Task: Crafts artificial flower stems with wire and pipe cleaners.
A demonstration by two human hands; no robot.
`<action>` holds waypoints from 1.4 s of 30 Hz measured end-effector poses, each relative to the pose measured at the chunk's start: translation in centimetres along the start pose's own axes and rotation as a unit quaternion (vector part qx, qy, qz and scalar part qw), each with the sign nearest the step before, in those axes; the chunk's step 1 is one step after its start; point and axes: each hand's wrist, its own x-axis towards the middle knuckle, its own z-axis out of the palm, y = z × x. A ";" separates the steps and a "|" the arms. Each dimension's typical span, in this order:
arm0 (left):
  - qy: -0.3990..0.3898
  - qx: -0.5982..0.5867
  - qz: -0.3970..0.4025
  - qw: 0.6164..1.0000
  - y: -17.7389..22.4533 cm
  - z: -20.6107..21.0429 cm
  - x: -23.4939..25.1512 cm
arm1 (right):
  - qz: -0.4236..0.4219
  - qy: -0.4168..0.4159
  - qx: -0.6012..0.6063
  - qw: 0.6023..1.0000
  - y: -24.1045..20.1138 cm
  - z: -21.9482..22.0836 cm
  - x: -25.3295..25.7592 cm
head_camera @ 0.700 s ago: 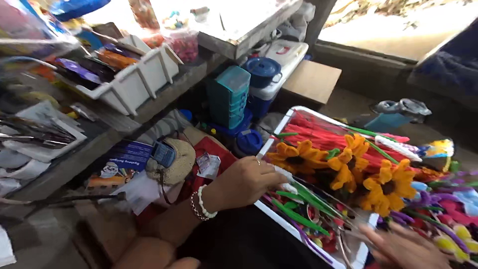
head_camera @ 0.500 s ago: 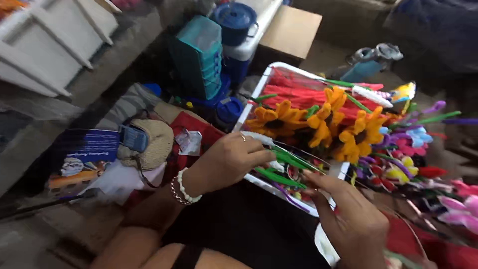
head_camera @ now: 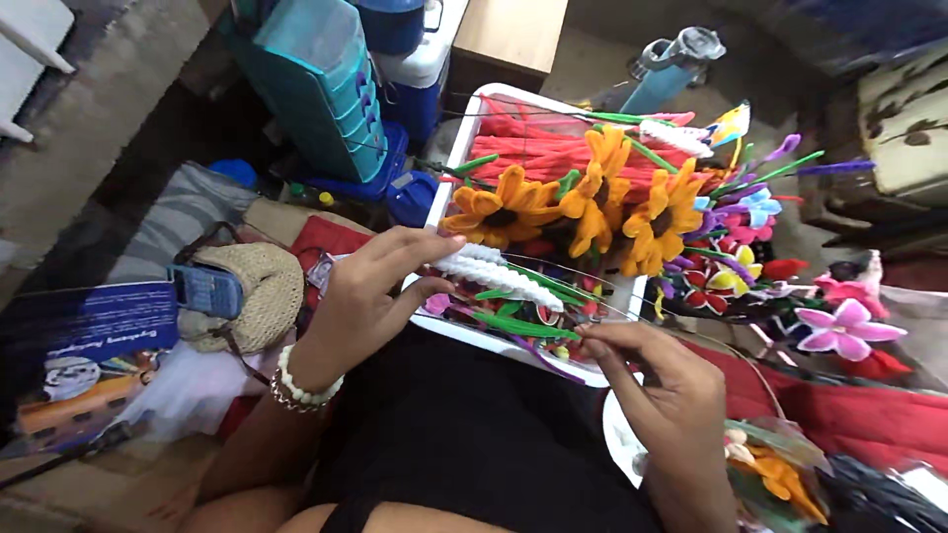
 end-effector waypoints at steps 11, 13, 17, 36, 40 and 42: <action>0.068 -0.063 -0.023 0.995 0.2 0.6 0.2 | -0.001 0.002 0.016 1.000 0.1 0.2 0.0; 0.074 -0.119 -0.057 0.988 0.1 1.0 0.2 | -0.001 0.007 0.026 1.000 0.0 0.4 0.0; 0.019 -0.337 -0.194 0.921 -0.5 3.0 -0.1 | 0.005 0.018 0.043 0.999 -0.3 0.7 -0.1; 0.107 -0.533 -0.250 0.801 1.5 6.6 -0.8 | -0.038 -0.067 0.050 0.996 -0.2 1.3 -1.3; 0.147 -0.585 -0.273 0.749 1.9 5.9 -0.4 | -0.052 -0.110 0.118 0.986 -0.5 1.5 -1.3; 0.156 -0.599 -0.267 0.738 2.3 5.6 0.1 | -0.067 -0.103 0.113 0.986 -0.7 2.0 -1.1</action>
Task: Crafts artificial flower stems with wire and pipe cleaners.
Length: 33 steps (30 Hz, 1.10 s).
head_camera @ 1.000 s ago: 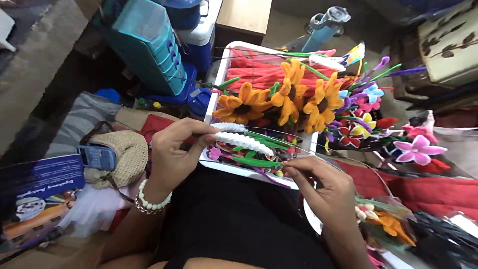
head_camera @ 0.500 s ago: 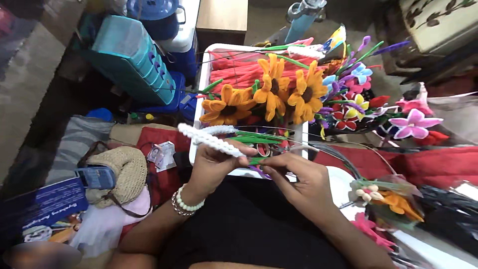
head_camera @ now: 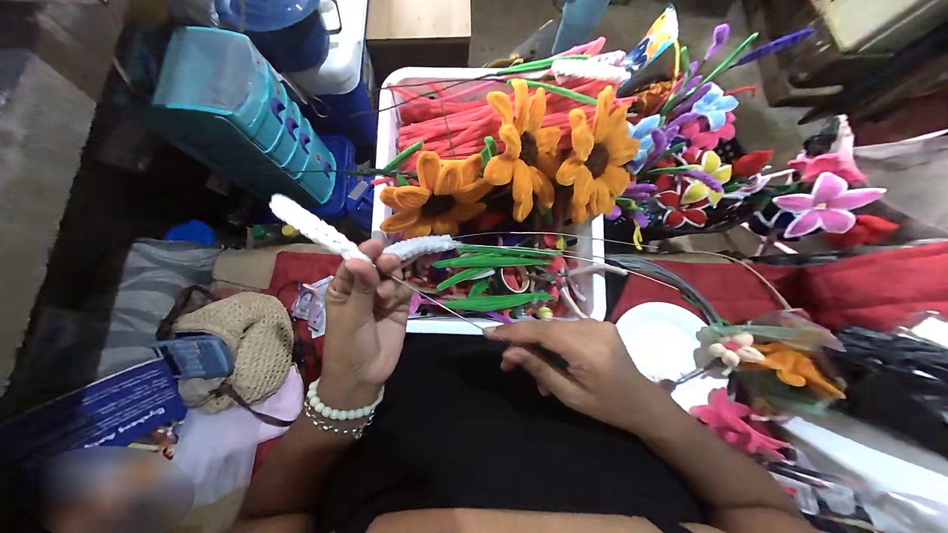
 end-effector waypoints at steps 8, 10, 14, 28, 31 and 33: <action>0.008 0.016 0.045 0.999 1.6 0.9 0.3 | -0.021 0.012 -0.070 0.997 0.1 0.3 0.5; 0.020 0.021 0.060 0.998 2.9 0.2 0.4 | 0.033 0.063 -0.124 0.990 0.7 -1.1 -0.7; 0.036 -0.015 0.113 0.993 6.5 -3.9 1.0 | 0.162 0.209 -0.208 0.942 2.7 -4.5 -4.1; 0.081 -0.016 0.137 0.987 8.6 -8.8 1.6 | 0.504 0.191 0.320 0.779 4.9 -2.2 -6.3; 0.121 0.035 -0.014 0.992 6.1 -8.3 2.2 | 0.491 0.235 0.349 0.763 5.1 -1.6 -6.1; 0.146 0.027 -0.069 0.986 4.0 -8.7 2.2 | 0.479 0.236 0.355 0.767 5.2 -1.6 -6.1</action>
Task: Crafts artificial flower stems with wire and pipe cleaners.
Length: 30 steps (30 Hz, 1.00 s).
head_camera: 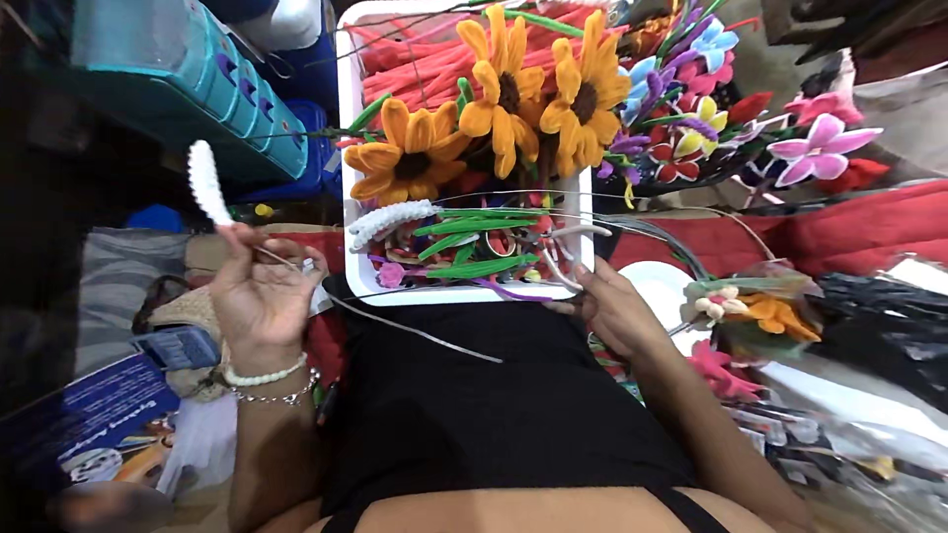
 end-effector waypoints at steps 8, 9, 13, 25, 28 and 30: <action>-0.043 -0.032 0.025 0.998 -3.9 0.0 1.6 | -0.012 0.014 -0.018 1.000 -0.2 0.4 0.9; -0.050 -0.035 0.022 0.998 -3.7 0.1 1.8 | 0.002 0.002 -0.019 1.000 -0.4 0.3 1.1; -0.082 -0.074 0.027 0.993 -3.5 0.1 2.5 | 0.027 -0.019 -0.009 0.999 -1.3 0.1 1.6; -0.088 -0.036 0.041 0.995 -3.6 0.7 3.3 | 0.025 -0.032 -0.035 0.999 -3.9 0.0 3.9; -0.080 -0.041 0.027 0.996 -4.1 0.3 2.9 | 0.028 -0.031 -0.054 0.998 -3.3 0.0 3.2; -0.057 -0.045 0.026 0.997 -4.2 0.2 2.8 | 0.026 -0.024 -0.048 0.998 -2.4 0.2 2.7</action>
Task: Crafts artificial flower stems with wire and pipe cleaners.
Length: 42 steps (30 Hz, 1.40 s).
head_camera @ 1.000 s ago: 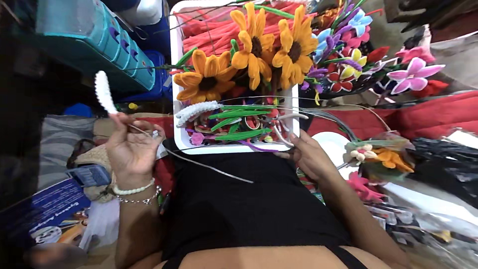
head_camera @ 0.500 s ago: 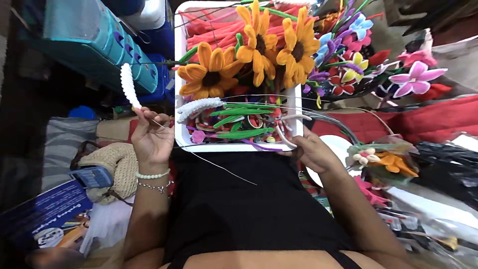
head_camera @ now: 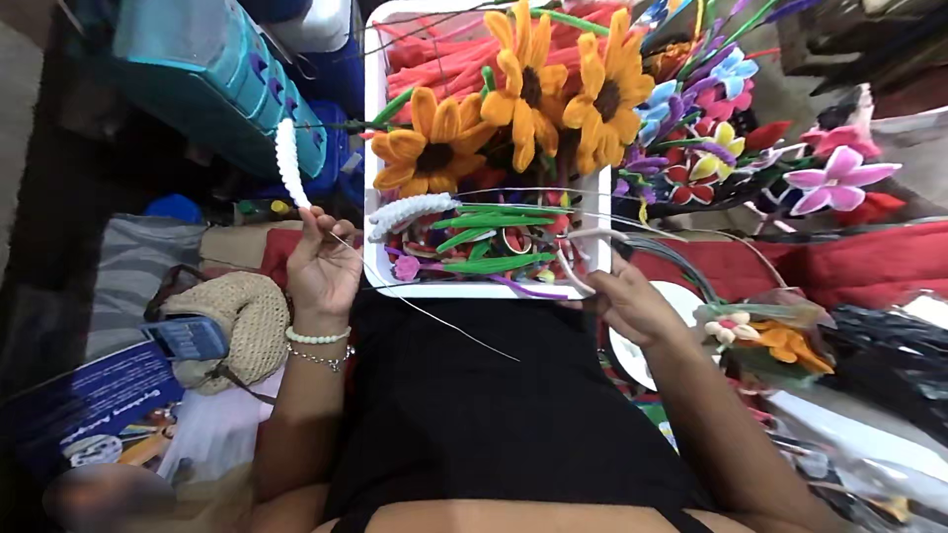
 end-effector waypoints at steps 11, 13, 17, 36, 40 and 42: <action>0.009 0.087 0.133 0.987 4.6 3.9 -2.6 | -0.264 0.166 -0.586 0.748 -4.0 0.0 -4.5; 0.007 0.075 0.133 0.988 4.8 5.0 -3.1 | -0.354 0.175 -0.553 0.734 -4.9 2.4 -4.4; -0.040 0.100 0.080 0.991 4.7 6.5 -4.3 | -0.410 0.044 -0.529 0.741 -3.0 6.1 0.4; -0.075 0.075 0.120 0.987 3.5 8.8 -6.0 | -0.261 -0.268 0.002 0.927 -8.5 2.9 -0.4; -0.078 0.095 0.126 0.984 3.9 8.7 -5.5 | -0.267 -0.274 0.056 0.922 -8.8 4.0 0.1; -0.080 0.105 0.134 0.982 4.5 9.0 -5.3 | -0.273 -0.272 0.069 0.920 -8.9 4.7 0.0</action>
